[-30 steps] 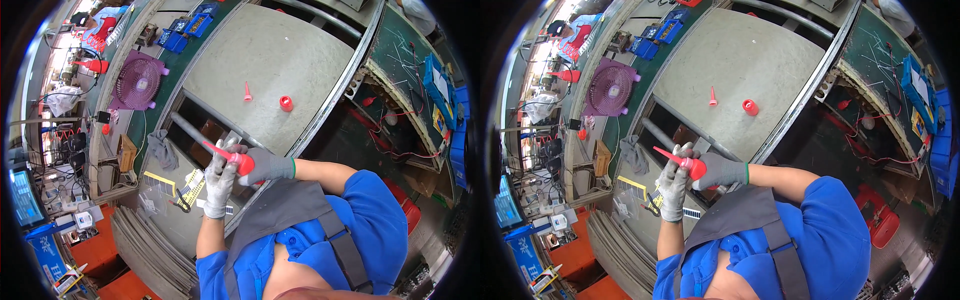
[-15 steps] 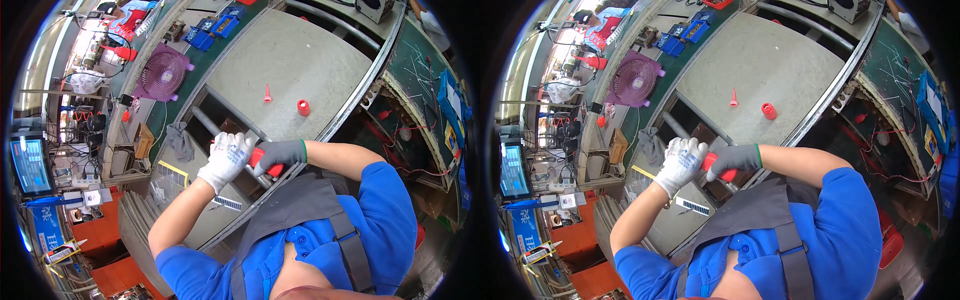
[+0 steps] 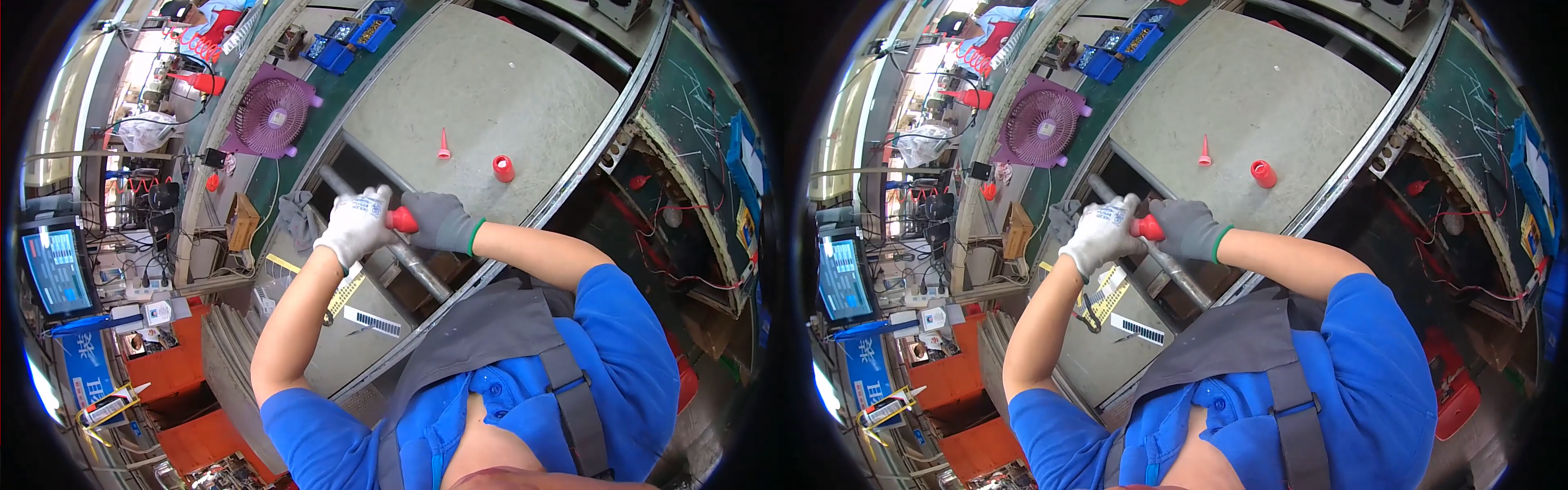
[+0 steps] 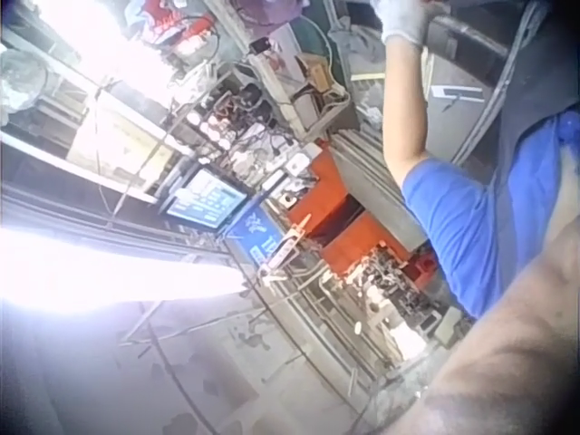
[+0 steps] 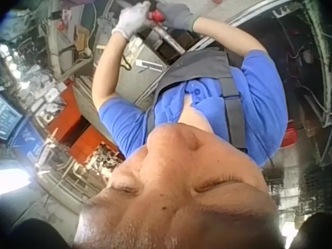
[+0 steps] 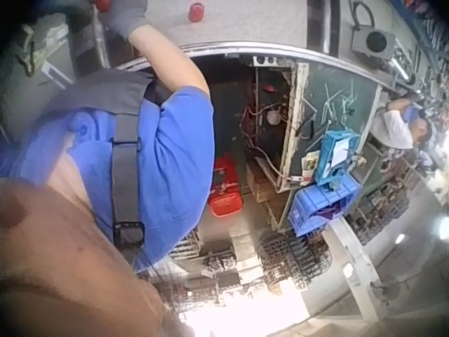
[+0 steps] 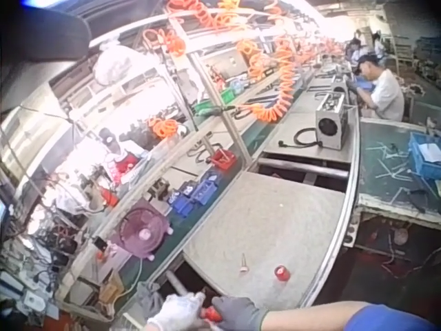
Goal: Assembling and inspecting internal components of an electrical inverter or panel.
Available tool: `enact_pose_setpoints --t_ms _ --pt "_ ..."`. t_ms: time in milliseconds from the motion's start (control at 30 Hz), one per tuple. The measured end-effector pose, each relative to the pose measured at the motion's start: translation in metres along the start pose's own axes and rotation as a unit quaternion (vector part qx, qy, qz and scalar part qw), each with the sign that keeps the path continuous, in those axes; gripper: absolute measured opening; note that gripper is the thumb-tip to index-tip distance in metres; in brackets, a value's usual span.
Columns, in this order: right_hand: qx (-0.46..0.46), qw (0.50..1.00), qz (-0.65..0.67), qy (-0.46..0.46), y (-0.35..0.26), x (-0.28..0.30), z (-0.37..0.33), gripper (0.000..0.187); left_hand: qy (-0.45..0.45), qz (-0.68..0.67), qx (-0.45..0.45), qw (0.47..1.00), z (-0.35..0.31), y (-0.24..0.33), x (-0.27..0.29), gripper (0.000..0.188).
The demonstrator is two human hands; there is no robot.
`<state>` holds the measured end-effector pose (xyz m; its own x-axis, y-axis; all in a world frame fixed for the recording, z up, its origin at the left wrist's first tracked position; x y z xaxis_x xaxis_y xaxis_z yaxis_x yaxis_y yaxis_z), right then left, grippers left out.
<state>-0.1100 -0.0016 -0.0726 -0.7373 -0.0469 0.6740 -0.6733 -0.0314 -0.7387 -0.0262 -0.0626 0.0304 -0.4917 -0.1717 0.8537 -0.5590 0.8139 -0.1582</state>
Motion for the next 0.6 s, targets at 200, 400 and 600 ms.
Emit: enact_pose_setpoints --t_ms 200,400,600 --pt "-0.038 0.999 0.030 0.010 0.016 0.008 -0.001 0.039 0.009 -0.116 -0.040 0.992 0.003 0.000 0.001 0.041" --pt "0.042 0.984 0.068 0.156 0.024 0.020 -0.005 0.041 -0.117 -0.583 -0.022 0.804 0.009 -0.018 -0.020 0.040" --pt "-0.017 0.991 0.050 0.120 0.030 0.030 0.005 0.045 0.129 -0.417 -0.042 0.899 0.008 -0.011 -0.016 0.048"
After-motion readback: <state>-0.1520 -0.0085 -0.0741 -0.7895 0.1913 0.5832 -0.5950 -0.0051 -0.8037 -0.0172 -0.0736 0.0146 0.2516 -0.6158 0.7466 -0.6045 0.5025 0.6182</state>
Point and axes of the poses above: each hand's wrist, its own z-axis towards the middle knuckle, its own x-axis out of the back of the hand, y = z × x, the point moved 5 cm from there along z, towards the middle knuckle, and after that the axes turned 2 degrees about z, right-handed, at the moved point
